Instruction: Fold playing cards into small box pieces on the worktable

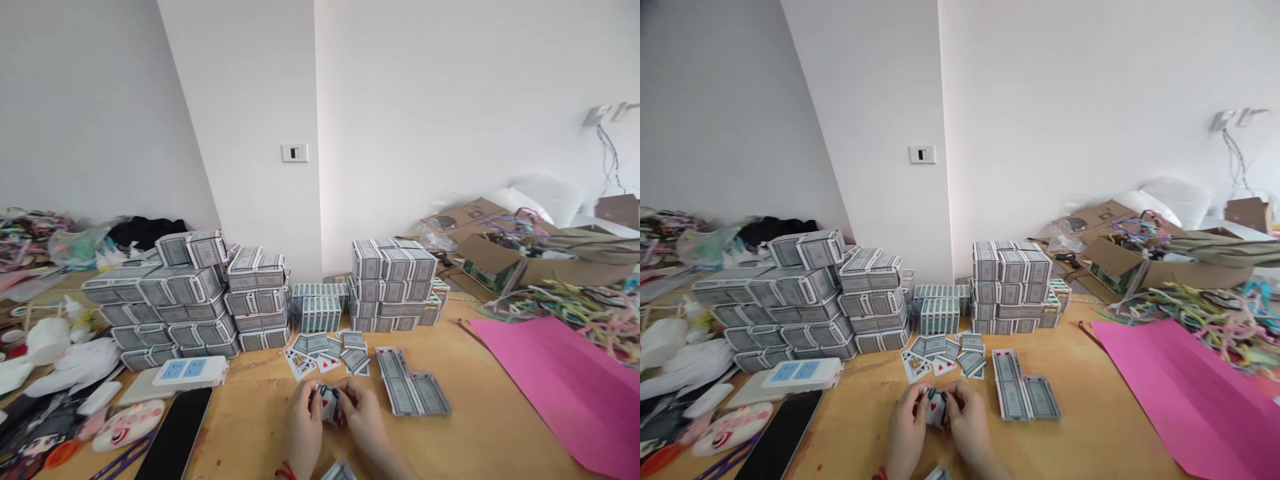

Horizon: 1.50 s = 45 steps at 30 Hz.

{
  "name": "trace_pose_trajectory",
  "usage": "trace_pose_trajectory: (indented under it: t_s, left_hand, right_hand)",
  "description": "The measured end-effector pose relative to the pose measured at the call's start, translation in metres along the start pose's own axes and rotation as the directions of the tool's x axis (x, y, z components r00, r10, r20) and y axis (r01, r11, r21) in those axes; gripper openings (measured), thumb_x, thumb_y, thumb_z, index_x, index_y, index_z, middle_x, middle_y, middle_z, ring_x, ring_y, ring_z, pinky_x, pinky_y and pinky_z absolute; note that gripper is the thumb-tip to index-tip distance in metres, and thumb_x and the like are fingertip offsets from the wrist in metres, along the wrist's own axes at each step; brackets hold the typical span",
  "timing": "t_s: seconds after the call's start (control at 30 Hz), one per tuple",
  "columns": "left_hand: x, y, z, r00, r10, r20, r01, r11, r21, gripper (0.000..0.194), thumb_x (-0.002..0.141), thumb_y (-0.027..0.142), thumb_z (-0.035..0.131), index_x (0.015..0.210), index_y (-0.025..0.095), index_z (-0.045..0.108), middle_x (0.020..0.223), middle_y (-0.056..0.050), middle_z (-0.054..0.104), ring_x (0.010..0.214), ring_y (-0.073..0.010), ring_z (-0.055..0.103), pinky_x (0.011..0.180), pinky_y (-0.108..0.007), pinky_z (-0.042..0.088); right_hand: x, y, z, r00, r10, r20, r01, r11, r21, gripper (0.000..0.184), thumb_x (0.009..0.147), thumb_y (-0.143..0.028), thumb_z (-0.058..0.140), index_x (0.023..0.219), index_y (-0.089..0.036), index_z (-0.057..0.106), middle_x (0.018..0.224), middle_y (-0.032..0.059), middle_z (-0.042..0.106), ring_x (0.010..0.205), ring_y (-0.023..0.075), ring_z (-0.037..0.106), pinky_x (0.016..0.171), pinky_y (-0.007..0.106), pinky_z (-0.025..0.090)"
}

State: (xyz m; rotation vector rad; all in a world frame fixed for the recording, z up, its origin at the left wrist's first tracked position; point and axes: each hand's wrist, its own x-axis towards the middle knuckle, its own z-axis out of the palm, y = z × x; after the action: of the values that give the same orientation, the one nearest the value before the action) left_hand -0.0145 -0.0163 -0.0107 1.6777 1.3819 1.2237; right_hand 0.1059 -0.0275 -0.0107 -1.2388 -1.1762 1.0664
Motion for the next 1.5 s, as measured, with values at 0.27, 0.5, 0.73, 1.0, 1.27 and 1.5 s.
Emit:
trace_pose_trajectory:
  t_s: [0.27,0.5,0.73,1.0,1.27,1.5]
  left_hand:
    - [-0.002,-0.001,-0.003,0.997,-0.070,0.017,0.071,0.994,-0.078,0.021,0.076,0.030,0.043,0.079,0.017,0.058,0.077,-0.006,0.063,0.072,-0.0205,0.057,0.066,-0.031,0.045]
    - [-0.001,0.004,-0.005,0.978,-0.198,0.062,0.208,0.934,-0.291,0.026,0.070,0.040,0.050,0.060,0.016,0.052,0.052,0.003,0.050,0.049,-0.0125,0.046,0.048,-0.021,0.039]
    - [0.001,0.004,-0.003,0.979,-0.201,-0.020,0.193,0.961,-0.199,0.032,0.071,0.047,0.046,0.058,0.018,0.047,0.050,0.004,0.047,0.048,-0.0117,0.044,0.045,-0.020,0.037]
    - [-0.003,0.004,0.000,0.988,-0.149,-0.030,0.142,0.978,-0.155,0.030,0.072,0.044,0.047,0.059,0.017,0.051,0.051,0.002,0.050,0.049,-0.0128,0.048,0.047,-0.021,0.039]
    - [0.003,0.010,-0.003,0.976,-0.217,-0.009,0.207,0.939,-0.276,0.036,0.067,0.051,0.053,0.071,0.015,0.057,0.059,-0.001,0.059,0.053,-0.0146,0.052,0.048,-0.022,0.041]
    - [-0.001,0.007,0.000,0.972,-0.223,0.069,0.233,0.942,-0.243,0.034,0.068,0.049,0.053,0.060,0.016,0.053,0.050,0.003,0.051,0.047,-0.0121,0.047,0.045,-0.021,0.038]
  right_hand:
    - [0.001,-0.001,-0.002,0.995,0.058,0.075,-0.065,0.993,0.094,0.011,0.070,-0.024,0.045,0.069,-0.016,0.053,0.043,-0.0052,0.046,0.039,0.0101,0.044,0.043,0.021,0.037]
    - [0.004,-0.001,-0.005,0.984,0.090,0.153,-0.115,0.981,0.158,0.021,0.067,-0.036,0.053,0.068,-0.015,0.053,0.043,-0.0046,0.049,0.039,0.0104,0.046,0.044,0.022,0.036]
    - [0.005,-0.002,-0.003,0.983,0.103,0.151,-0.124,0.982,0.139,0.036,0.065,-0.051,0.055,0.065,-0.016,0.051,0.045,-0.0044,0.049,0.040,0.0101,0.046,0.044,0.022,0.036]
    - [0.000,-0.004,-0.002,0.991,0.053,0.123,-0.067,0.991,0.114,0.028,0.068,-0.042,0.056,0.060,-0.016,0.050,0.046,-0.0050,0.046,0.042,0.0088,0.042,0.042,0.020,0.032]
    - [0.002,-0.006,-0.001,0.991,0.064,0.121,-0.089,0.973,0.212,0.036,0.067,-0.051,0.056,0.068,-0.016,0.047,0.049,-0.0045,0.049,0.041,0.0095,0.045,0.043,0.021,0.036]
    - [-0.001,-0.006,-0.001,0.995,0.049,0.081,-0.057,0.994,0.095,0.034,0.068,-0.048,0.055,0.060,-0.017,0.046,0.046,-0.0064,0.041,0.040,0.0076,0.037,0.039,0.019,0.028]
